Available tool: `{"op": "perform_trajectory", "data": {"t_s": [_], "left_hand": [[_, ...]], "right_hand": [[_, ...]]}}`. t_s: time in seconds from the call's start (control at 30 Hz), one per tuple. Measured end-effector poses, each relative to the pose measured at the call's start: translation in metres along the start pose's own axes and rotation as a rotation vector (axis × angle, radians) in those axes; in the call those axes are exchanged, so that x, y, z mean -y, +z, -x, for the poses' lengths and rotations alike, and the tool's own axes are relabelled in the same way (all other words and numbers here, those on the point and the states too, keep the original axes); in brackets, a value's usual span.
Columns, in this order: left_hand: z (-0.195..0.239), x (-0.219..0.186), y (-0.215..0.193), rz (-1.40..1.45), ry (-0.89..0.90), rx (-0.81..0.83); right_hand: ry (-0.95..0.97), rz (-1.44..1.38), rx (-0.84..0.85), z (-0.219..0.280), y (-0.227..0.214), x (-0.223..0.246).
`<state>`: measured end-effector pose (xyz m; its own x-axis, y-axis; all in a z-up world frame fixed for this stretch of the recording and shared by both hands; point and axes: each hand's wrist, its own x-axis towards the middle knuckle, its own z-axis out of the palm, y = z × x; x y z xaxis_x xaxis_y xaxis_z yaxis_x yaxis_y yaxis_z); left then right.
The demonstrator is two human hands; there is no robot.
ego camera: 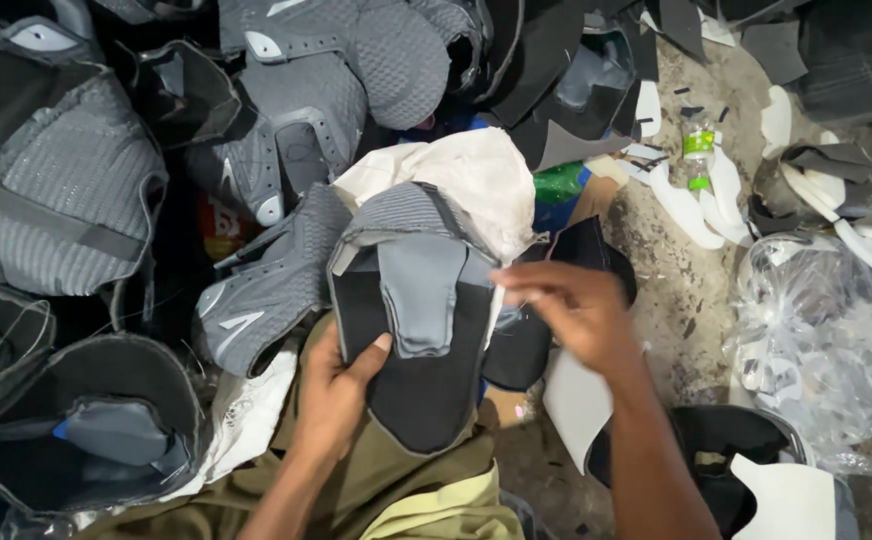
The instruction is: The person trims excess material from shoe uppers using scissors.
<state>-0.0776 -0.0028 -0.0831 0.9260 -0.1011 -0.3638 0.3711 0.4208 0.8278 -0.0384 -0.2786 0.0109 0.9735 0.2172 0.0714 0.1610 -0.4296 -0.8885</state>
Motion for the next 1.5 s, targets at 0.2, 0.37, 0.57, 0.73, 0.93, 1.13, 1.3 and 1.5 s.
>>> {"op": "perform_trajectory", "data": {"t_s": [0.2,0.37,0.57,0.73,0.93,1.13,1.3,1.5], "left_hand": [[0.003,-0.003,0.004,-0.191,0.094,0.039],[-0.003,0.0,-0.002,-0.184,0.037,0.03],[-0.006,0.007,-0.001,-0.136,-0.022,-0.019],[-0.001,0.005,0.005,-0.133,0.051,0.0],[0.003,0.009,0.003,-0.272,0.197,0.002],[-0.001,0.015,0.002,-0.33,0.205,-0.061],[-0.004,0.017,0.001,-0.252,0.176,-0.058],[0.007,0.0,0.006,-0.149,0.155,-0.026]], "right_hand": [[-0.115,0.244,0.109,-0.021,0.084,0.02],[-0.347,0.541,0.116,-0.023,0.101,0.014],[-0.388,0.439,0.163,-0.001,0.082,0.005],[-0.005,0.161,-0.104,-0.012,0.097,0.003],[0.282,-0.529,-0.115,-0.052,0.138,-0.004],[0.193,-0.404,-0.067,-0.039,0.133,-0.003],[0.022,-0.424,0.094,0.019,0.087,-0.018],[0.021,-0.219,-0.31,0.01,0.031,-0.031]]}}
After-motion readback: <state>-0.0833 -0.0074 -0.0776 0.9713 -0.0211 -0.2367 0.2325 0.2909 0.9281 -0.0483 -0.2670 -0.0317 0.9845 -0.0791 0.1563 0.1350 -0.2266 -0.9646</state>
